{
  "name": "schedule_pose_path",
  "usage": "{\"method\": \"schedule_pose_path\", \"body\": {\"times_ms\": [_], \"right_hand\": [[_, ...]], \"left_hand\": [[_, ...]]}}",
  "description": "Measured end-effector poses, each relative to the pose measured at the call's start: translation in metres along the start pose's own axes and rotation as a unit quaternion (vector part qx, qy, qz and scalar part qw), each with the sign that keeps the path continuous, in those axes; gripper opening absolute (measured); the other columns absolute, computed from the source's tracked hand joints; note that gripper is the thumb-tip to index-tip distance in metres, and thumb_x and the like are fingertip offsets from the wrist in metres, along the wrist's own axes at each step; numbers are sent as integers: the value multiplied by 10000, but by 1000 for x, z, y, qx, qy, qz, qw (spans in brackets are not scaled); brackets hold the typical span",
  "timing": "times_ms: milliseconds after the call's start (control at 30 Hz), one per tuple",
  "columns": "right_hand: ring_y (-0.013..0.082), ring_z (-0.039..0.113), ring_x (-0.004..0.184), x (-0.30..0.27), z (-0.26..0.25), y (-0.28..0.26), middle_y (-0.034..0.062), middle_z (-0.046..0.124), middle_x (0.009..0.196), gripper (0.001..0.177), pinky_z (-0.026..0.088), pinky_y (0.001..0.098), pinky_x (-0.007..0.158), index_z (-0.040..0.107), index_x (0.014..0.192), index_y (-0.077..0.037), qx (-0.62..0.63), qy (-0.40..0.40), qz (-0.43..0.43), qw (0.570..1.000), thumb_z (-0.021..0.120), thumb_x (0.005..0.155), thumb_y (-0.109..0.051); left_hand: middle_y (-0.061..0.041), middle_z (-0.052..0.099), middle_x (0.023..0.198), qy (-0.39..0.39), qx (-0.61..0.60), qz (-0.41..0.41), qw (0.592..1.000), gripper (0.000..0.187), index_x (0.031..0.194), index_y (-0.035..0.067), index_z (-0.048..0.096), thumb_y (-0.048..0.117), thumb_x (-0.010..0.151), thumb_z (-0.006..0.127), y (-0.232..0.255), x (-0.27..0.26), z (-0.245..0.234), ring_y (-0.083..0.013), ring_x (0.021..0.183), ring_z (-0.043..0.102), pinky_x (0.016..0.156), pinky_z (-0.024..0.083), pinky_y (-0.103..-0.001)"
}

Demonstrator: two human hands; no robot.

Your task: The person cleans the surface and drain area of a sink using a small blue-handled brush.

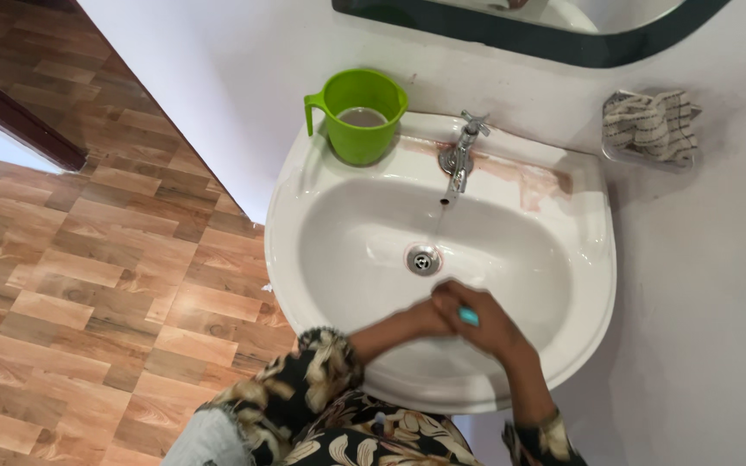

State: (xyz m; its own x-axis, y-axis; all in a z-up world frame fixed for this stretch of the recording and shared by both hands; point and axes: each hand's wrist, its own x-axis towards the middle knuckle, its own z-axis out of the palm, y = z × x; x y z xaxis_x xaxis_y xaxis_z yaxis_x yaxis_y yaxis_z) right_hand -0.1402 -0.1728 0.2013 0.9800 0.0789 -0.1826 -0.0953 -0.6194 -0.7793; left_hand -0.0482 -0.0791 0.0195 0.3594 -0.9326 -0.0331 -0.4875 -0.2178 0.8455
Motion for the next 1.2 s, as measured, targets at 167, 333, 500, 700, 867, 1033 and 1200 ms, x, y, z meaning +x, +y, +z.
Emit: {"method": "schedule_pose_path", "body": {"times_ms": [167,333,500,700,867,1033,1200], "right_hand": [[326,663,1131,-38,37,-6,184,684,1214,443,517,410,972,598,1288,-37,-10,56,-107,993,622,946,-318],[348,641,1156,19,46,12,209,650,1241,404,496,414,1005,576,1314,-15,30,110,-165,980,552,1020,-291],[304,722,1037,-31,27,-16,157,737,1094,392,546,376,948,635,1237,-71,-22,31,-36,999,568,962,-343],[304,697,1096,9,32,10,186,720,1180,452,530,400,974,613,1282,-36,13,31,-123,992,576,980,-369],[289,717,1083,27,19,8,165,742,1179,463,544,389,964,629,1292,-53,9,24,-56,998,551,983,-388],[328,658,1203,-22,59,-19,181,685,1270,461,492,402,1032,589,1335,-66,-13,47,-80,996,585,980,-360],[307,646,1207,41,71,0,180,679,1275,429,479,393,1038,584,1332,-34,61,95,-111,987,569,1007,-313]], "left_hand": [[-125,774,954,13,81,102,991,267,971,76,744,308,875,651,-5,-43,36,-279,884,742,762,590,-396],[-122,776,964,17,105,-24,994,275,972,85,756,320,857,669,-27,-11,-4,-284,892,741,764,589,-400],[-139,762,960,15,53,66,996,274,973,64,751,286,835,666,20,-48,20,-290,883,735,797,581,-399],[-138,762,964,40,109,35,993,278,978,65,753,290,837,670,-10,-23,3,-292,889,736,798,581,-401],[-137,762,968,12,60,-45,997,281,983,66,755,294,839,673,-20,1,-13,-294,894,736,798,582,-402],[-137,762,972,38,60,97,993,284,988,67,757,297,841,677,-17,-68,22,-296,899,736,799,582,-404],[-136,762,976,30,106,-44,993,288,993,68,758,301,843,680,-49,-31,-29,-298,903,736,799,582,-406]]}}
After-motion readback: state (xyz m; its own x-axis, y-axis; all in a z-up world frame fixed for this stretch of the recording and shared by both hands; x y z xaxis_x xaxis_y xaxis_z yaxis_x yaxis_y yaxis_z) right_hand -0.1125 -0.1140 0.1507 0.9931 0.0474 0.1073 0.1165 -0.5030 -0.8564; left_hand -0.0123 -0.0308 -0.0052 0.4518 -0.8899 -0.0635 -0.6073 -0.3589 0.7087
